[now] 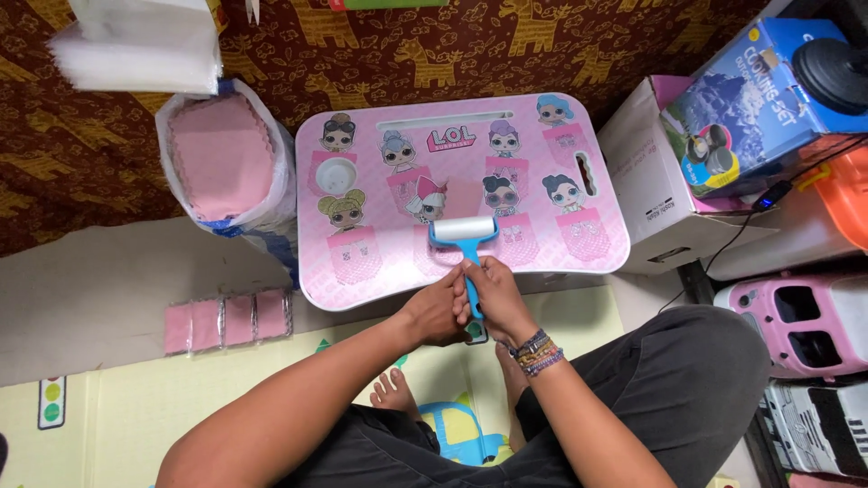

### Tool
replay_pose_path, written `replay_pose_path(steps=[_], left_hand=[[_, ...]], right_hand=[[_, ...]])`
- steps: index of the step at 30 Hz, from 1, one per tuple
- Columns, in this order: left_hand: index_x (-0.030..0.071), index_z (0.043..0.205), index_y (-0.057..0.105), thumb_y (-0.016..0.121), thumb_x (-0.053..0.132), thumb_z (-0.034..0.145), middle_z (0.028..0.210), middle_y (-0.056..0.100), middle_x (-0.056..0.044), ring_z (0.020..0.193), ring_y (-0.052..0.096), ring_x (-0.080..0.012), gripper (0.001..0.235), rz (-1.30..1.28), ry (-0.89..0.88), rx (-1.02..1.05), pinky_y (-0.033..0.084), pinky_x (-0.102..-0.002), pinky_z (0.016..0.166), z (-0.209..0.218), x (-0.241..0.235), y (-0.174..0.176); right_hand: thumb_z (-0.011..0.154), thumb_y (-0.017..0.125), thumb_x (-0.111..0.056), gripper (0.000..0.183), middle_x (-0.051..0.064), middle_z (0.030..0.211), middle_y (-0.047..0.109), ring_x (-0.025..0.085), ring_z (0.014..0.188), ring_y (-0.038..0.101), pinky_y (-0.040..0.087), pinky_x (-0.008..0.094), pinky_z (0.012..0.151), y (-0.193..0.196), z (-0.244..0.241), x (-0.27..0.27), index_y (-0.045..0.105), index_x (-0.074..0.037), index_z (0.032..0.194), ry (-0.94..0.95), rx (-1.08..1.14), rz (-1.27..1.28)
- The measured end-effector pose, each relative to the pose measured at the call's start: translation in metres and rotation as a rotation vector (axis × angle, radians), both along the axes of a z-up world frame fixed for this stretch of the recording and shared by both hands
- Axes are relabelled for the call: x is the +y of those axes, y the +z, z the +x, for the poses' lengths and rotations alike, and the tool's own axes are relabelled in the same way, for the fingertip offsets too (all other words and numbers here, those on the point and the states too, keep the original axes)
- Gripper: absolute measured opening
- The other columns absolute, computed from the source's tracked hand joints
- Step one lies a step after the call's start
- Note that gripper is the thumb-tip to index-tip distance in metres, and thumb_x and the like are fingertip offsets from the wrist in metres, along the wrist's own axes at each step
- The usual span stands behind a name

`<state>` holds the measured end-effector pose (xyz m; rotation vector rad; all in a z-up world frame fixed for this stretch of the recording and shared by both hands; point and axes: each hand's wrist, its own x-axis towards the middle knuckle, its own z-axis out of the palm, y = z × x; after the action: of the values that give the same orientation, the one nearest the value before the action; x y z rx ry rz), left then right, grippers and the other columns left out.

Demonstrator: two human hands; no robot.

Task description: The person folds pink cloths on a pink tray, uses a lint roller to clean the surface, and then places the folded cloths into clear plastic bags. The person repeats this process for multiple cloths.

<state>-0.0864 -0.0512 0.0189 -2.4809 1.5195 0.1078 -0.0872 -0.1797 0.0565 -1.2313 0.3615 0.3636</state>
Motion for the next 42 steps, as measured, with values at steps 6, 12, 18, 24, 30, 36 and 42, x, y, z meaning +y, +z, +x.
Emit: replay_pose_path(steps=[6, 12, 18, 24, 30, 36, 42], left_hand=[[0.009, 0.106, 0.077, 0.052, 0.054, 0.096, 0.128, 0.069, -0.016, 0.140, 0.044, -0.0343, 0.052, -0.143, -0.035, -0.092, 0.021, -0.053, 0.123, 0.025, -0.002, -0.068], [0.005, 0.136, 0.053, 0.066, 0.074, 0.074, 0.148, 0.049, -0.023, 0.139, 0.041, -0.0362, 0.095, -0.198, 0.171, -0.096, 0.027, -0.052, 0.117, 0.034, 0.000, 0.000], [0.002, 0.149, 0.043, 0.065, 0.078, 0.072, 0.161, 0.034, -0.023, 0.150, 0.029, -0.0393, 0.111, -0.159, 0.286, -0.103, 0.018, -0.056, 0.123, 0.045, 0.001, -0.013], [0.005, 0.147, 0.048, 0.064, 0.074, 0.076, 0.157, 0.042, -0.021, 0.151, 0.027, -0.0392, 0.100, -0.171, 0.284, -0.061, 0.018, -0.062, 0.120, 0.045, 0.005, -0.009], [0.004, 0.145, 0.050, 0.064, 0.074, 0.076, 0.153, 0.046, -0.022, 0.151, 0.027, -0.0384, 0.100, -0.205, 0.275, -0.066, 0.019, -0.065, 0.117, 0.047, 0.010, -0.009], [0.006, 0.150, 0.043, 0.066, 0.075, 0.073, 0.159, 0.037, -0.023, 0.154, 0.021, -0.0394, 0.106, -0.174, 0.250, -0.019, 0.021, -0.069, 0.117, 0.050, 0.014, -0.018], [0.007, 0.154, 0.036, 0.073, 0.063, 0.072, 0.161, 0.033, -0.022, 0.156, 0.016, -0.0394, 0.106, -0.145, 0.226, 0.049, 0.014, -0.072, 0.119, 0.041, 0.022, 0.000]], right_hand=[[0.102, 0.056, -0.018, 0.026, 0.019, 0.060, 0.062, 0.028, 0.037, 0.064, 0.054, 0.036, 0.026, 0.019, -0.002, -0.017, 0.051, 0.007, 0.101, 0.033, 0.003, 0.007], [0.104, 0.054, -0.019, 0.025, 0.020, 0.058, 0.062, 0.028, 0.036, 0.064, 0.052, 0.037, 0.025, 0.023, 0.037, -0.034, 0.049, 0.005, 0.097, 0.048, -0.099, -0.028], [0.103, 0.055, -0.019, 0.024, 0.019, 0.060, 0.062, 0.026, 0.036, 0.063, 0.052, 0.034, 0.025, -0.021, 0.070, -0.027, 0.051, 0.005, 0.100, 0.024, -0.074, -0.020], [0.102, 0.057, -0.017, 0.025, 0.018, 0.061, 0.061, 0.023, 0.034, 0.060, 0.049, 0.032, 0.023, -0.018, 0.089, -0.018, 0.051, 0.007, 0.104, 0.016, -0.099, -0.031], [0.101, 0.057, -0.017, 0.028, 0.017, 0.062, 0.060, 0.022, 0.034, 0.060, 0.049, 0.032, 0.023, -0.017, 0.100, -0.011, 0.050, 0.009, 0.106, 0.014, -0.117, -0.034], [0.103, 0.053, -0.020, 0.034, 0.020, 0.044, 0.055, 0.025, 0.026, 0.053, 0.041, 0.032, 0.020, -0.025, 0.116, -0.008, 0.055, 0.007, 0.083, 0.070, -0.175, -0.169], [0.101, 0.054, -0.022, 0.035, 0.025, 0.045, 0.058, 0.028, 0.028, 0.057, 0.043, 0.036, 0.023, -0.036, 0.124, -0.008, 0.057, 0.007, 0.081, 0.062, -0.156, -0.187]])
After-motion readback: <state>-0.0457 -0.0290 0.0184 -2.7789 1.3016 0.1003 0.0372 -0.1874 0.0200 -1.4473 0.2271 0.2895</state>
